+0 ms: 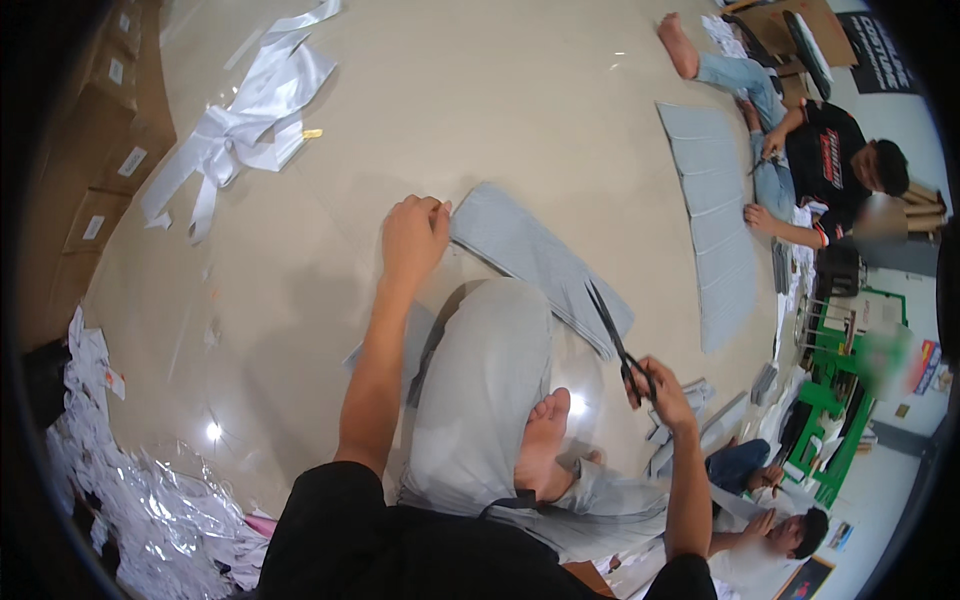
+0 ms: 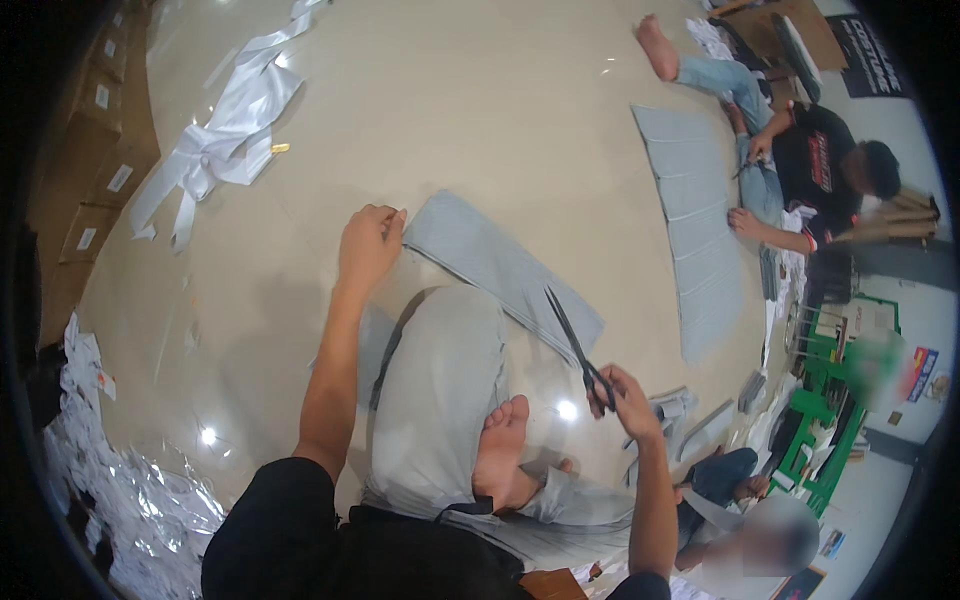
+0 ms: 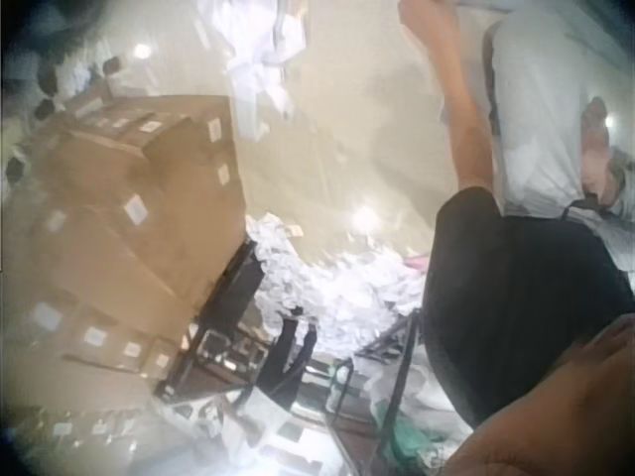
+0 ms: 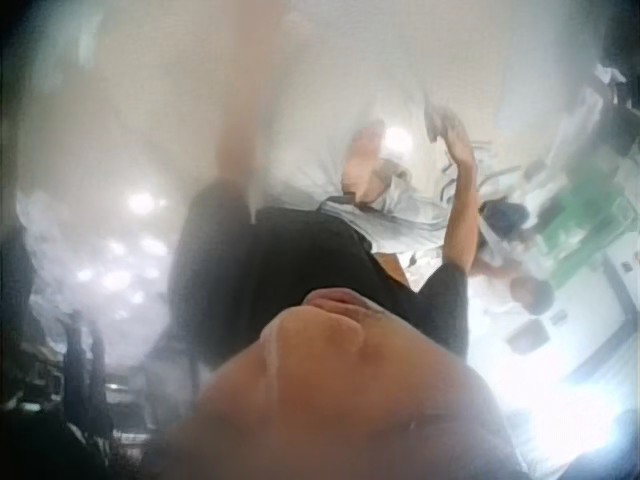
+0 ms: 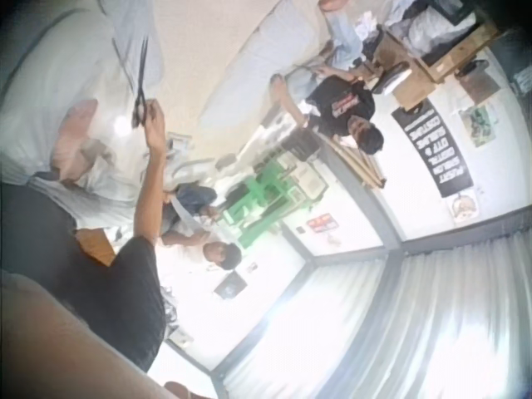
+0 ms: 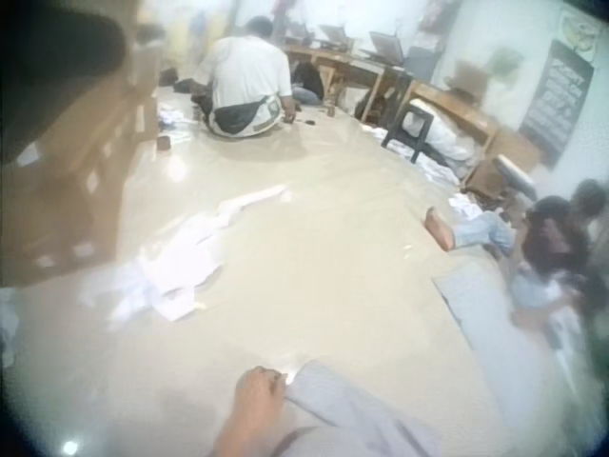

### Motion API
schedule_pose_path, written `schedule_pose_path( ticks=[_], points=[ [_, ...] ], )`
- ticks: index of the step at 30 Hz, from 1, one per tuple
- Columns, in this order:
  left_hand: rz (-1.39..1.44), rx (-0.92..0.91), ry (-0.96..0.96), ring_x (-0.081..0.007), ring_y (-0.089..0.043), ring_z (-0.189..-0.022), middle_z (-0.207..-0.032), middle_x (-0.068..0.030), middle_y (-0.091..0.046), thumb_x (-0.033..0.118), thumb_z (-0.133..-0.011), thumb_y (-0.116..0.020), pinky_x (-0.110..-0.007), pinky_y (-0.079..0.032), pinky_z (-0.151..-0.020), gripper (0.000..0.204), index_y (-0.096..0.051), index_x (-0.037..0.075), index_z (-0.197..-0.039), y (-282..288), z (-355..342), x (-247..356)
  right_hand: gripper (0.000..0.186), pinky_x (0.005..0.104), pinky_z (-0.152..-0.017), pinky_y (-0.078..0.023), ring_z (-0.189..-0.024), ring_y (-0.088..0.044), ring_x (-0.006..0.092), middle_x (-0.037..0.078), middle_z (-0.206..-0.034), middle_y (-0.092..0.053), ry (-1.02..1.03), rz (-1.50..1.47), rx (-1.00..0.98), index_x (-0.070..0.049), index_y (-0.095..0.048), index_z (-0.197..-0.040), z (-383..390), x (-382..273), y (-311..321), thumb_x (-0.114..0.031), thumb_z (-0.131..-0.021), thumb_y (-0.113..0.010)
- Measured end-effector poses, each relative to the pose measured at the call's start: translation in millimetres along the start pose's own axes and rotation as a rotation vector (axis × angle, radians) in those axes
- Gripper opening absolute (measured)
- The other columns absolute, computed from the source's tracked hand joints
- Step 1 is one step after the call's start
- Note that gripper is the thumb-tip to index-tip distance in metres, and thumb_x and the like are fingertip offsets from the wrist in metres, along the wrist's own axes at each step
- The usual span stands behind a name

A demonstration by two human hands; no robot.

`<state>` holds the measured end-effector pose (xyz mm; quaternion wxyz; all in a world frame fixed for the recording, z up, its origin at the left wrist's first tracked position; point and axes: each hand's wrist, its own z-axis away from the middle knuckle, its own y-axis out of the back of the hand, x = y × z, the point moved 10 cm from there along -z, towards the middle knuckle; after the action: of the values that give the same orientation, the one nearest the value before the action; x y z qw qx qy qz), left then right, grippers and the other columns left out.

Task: The person sits on the floor and uses scissors to cut a long strip of light gray fabric into smaller rectangular pieces. They repeatedly fold the fabric, cut it, and place the cut pieces into a growing pile on the floor.

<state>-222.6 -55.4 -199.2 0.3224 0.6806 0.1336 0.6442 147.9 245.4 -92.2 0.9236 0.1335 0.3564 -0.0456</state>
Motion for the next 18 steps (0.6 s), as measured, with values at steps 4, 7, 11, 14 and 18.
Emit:
schedule_pose_path(
  ticks=[4, 7, 11, 14, 18],
  points=[
    [-0.056, -0.21, 0.145, -0.0359, -0.072, -0.082, -0.084, -0.0197, -0.074, 0.027, -0.09, -0.071, -0.047, -0.055, -0.074, 0.027, -0.075, 0.001, -0.088, -18.0, -19.9, -9.6, 0.048, 0.0292, -0.059, -0.047, -0.065, -0.059, 0.0163, 0.007, -0.082, -0.063, -0.029, -0.288, 0.155, -0.006, -0.055, -0.101, 91.8, 87.5, 0.1, -0.049, -0.093, -0.075],
    [-0.058, -0.283, 0.082, -0.037, -0.073, -0.085, -0.086, -0.0217, -0.074, 0.027, -0.087, -0.071, -0.046, -0.056, -0.075, 0.028, -0.075, -0.001, -0.087, -20.0, -25.1, -4.5, 0.046, 0.0286, -0.059, -0.048, -0.065, -0.06, 0.016, 0.007, -0.082, -0.063, -0.039, -0.374, 0.253, -0.007, -0.056, -0.099, 134.9, 129.6, -4.0, -0.049, -0.094, -0.073],
    [-0.214, -0.263, 0.01, -0.0404, -0.072, -0.087, -0.087, -0.0238, -0.074, 0.026, -0.084, -0.068, -0.047, -0.056, -0.078, 0.028, -0.074, -0.001, -0.088, -1.3, -28.3, -21.8, 0.038, 0.0292, -0.06, -0.05, -0.065, -0.06, 0.0156, 0.006, -0.081, -0.063, -0.042, -0.321, 0.387, -0.006, -0.057, -0.098, 167.3, 171.1, 5.8, -0.04, -0.097, -0.073],
    [-0.275, -0.274, -0.004, -0.0436, -0.071, -0.086, -0.085, -0.0263, -0.072, 0.026, -0.082, -0.067, -0.049, -0.055, -0.078, 0.031, -0.072, -0.004, -0.088, -0.2, -17.8, -21.4, 0.034, 0.0323, -0.062, -0.05, -0.066, -0.062, 0.0187, 0.008, -0.08, -0.063, -0.091, -0.106, 0.468, -0.003, -0.057, -0.099, 181.6, 233.0, 40.9, -0.031, -0.093, -0.076],
    [-0.313, -0.369, -0.156, -0.0332, -0.064, -0.067, -0.08, -0.0277, -0.069, 0.023, -0.085, -0.067, -0.048, -0.048, -0.063, 0.031, -0.069, -0.008, -0.085, -4.4, 1.3, -38.5, 0.051, 0.0469, -0.076, -0.053, -0.084, -0.067, 0.0438, 0.024, -0.092, -0.07, 0.016, 0.434, 0.552, 0.002, -0.058, -0.105, 174.7, 238.1, 72.6, -0.038, -0.081, -0.079]
  ],
)
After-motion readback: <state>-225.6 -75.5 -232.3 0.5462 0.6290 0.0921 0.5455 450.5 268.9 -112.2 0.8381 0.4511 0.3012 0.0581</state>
